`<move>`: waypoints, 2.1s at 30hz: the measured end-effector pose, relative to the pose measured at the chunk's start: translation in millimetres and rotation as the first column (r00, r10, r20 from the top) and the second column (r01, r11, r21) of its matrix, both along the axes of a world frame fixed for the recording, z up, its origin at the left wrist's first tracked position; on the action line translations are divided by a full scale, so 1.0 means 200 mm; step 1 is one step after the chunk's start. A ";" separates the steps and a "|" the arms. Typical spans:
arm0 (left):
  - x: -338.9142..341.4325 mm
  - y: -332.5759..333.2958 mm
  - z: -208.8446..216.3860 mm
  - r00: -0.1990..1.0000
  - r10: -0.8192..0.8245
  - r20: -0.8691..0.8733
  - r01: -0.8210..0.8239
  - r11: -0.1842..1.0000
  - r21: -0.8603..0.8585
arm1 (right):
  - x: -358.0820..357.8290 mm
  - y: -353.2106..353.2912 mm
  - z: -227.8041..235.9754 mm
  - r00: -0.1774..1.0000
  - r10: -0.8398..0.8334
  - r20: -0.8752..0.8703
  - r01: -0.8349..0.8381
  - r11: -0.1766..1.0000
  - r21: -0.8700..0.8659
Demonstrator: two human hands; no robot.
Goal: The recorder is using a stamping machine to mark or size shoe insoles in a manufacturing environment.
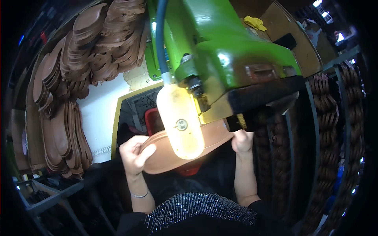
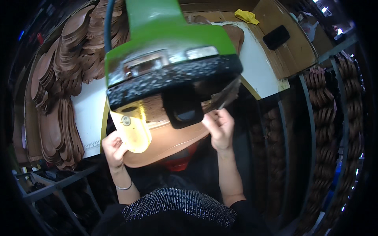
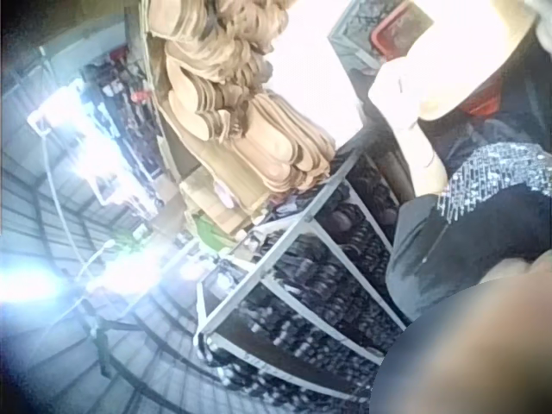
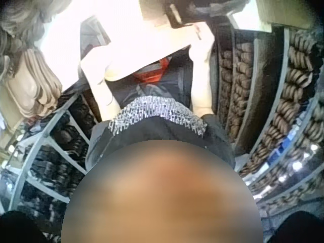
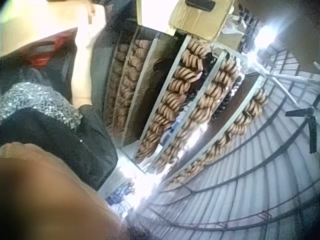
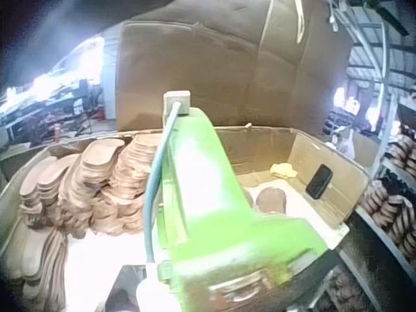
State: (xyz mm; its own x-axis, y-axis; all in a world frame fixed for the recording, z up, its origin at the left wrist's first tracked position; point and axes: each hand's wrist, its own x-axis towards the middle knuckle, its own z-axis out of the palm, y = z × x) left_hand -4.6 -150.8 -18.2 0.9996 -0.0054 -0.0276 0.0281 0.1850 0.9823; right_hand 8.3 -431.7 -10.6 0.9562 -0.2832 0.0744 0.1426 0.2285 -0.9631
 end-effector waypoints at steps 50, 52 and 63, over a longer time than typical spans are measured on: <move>-0.05 0.84 0.01 0.518 0.514 0.684 -0.281 -0.653 0.704 | 0.72 -0.13 0.13 0.969 -0.243 0.051 0.122 0.645 0.754; -0.04 0.80 0.05 0.518 0.571 0.637 -0.245 -0.615 0.750 | 0.76 -0.04 0.10 0.978 -0.208 0.012 0.115 0.586 0.802; -0.15 0.86 0.29 0.361 0.544 0.757 -0.861 -0.117 0.495 | 0.10 0.22 -0.43 0.874 0.474 -0.108 -0.393 0.820 0.417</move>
State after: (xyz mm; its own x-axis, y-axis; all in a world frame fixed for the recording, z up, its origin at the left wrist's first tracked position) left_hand -34.1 21.0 38.9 0.3555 0.5676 0.7426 0.2025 -0.8224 0.5316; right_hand 28.2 -388.4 -96.1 0.9681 0.1970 -0.1545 -0.2409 0.5646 -0.7894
